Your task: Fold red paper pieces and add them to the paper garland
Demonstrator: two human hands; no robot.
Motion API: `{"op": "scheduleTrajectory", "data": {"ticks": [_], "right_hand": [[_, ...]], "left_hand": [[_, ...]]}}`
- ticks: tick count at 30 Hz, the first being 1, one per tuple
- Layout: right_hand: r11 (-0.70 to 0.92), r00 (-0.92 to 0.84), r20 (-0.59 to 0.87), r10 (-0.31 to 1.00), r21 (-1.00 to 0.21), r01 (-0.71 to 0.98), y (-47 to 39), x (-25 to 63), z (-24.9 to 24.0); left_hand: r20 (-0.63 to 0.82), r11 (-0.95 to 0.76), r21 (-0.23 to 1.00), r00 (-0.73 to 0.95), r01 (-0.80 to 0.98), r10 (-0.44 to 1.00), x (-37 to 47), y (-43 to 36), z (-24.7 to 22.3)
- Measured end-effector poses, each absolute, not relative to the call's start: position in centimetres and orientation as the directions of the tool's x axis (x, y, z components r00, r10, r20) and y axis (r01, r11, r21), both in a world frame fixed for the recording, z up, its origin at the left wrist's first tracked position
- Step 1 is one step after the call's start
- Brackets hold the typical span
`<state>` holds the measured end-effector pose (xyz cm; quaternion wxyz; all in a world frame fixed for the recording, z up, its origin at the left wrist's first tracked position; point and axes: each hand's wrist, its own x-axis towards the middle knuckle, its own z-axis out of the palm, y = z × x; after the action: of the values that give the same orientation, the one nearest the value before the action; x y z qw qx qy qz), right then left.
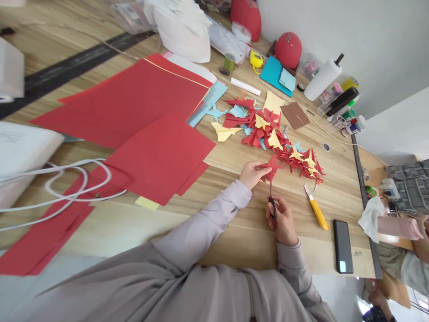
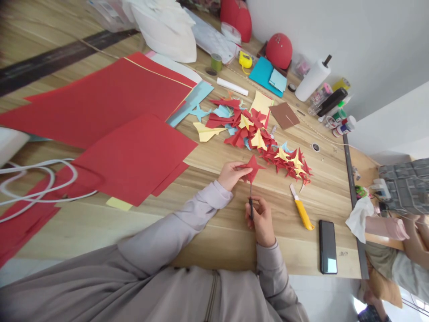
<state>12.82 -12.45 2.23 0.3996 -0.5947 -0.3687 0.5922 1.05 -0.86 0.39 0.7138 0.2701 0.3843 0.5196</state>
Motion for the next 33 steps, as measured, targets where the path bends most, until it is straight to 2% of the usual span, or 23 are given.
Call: {"op": "scheduleTrajectory", "data": {"ticks": [6,9,11,13,16,20,22,24,26,28,31,33], "right_hand": [[-0.407,0.068,-0.401,0.913,-0.907,0.11,-13.3,13.1,2.4],[-0.329,0.141,-0.301,0.943,-0.907,0.265,-13.4,14.6,2.1],[-0.285,0.26,-0.186,0.947,-0.861,0.421,-13.2,16.1,1.9],[-0.298,0.401,-0.018,0.916,-0.7,0.649,-13.0,17.9,1.6],[-0.325,0.395,0.165,0.904,-0.334,0.885,-12.6,19.8,1.6],[-0.262,0.258,0.24,0.936,-0.017,0.965,-12.4,20.6,1.9],[-0.25,0.228,0.217,0.949,0.081,0.965,-12.3,20.5,2.2],[-0.248,0.219,0.209,0.953,0.124,0.961,-12.3,20.4,2.4],[-0.244,0.216,0.248,0.944,0.088,0.966,-12.2,20.1,2.6],[-0.194,0.197,0.298,0.934,-0.042,0.98,-11.8,19.6,2.7],[0.003,0.115,0.268,0.957,-0.405,0.914,-10.3,17.8,2.8],[0.048,0.092,0.162,0.982,-0.697,0.716,-8.8,16.0,2.7]], "left_hand": [[-0.312,0.329,0.713,0.14,-0.619,0.94,0.9,-0.7,0.7],[-0.31,0.323,0.702,0.136,-0.634,0.941,1.0,-0.6,0.5],[-0.305,0.315,0.701,0.13,-0.64,0.943,1.0,-0.5,0.4],[-0.3,0.308,0.694,0.128,-0.651,0.945,1.0,-0.5,0.3],[-0.304,0.316,0.672,0.139,-0.67,0.943,1.0,-0.5,0.3],[-0.289,0.315,0.645,0.159,-0.696,0.944,1.0,-0.5,0.4],[-0.281,0.315,0.64,0.168,-0.701,0.945,1.0,-0.5,0.4],[-0.284,0.319,0.641,0.17,-0.698,0.944,1.0,-0.6,0.4],[-0.285,0.315,0.653,0.162,-0.688,0.945,1.0,-0.6,0.3],[-0.279,0.309,0.671,0.156,-0.674,0.948,1.1,-0.7,0.2],[-0.262,0.311,0.687,0.175,-0.657,0.949,1.2,-0.8,0.1],[-0.251,0.312,0.702,0.187,-0.64,0.95,1.3,-1.0,0.1]]}}
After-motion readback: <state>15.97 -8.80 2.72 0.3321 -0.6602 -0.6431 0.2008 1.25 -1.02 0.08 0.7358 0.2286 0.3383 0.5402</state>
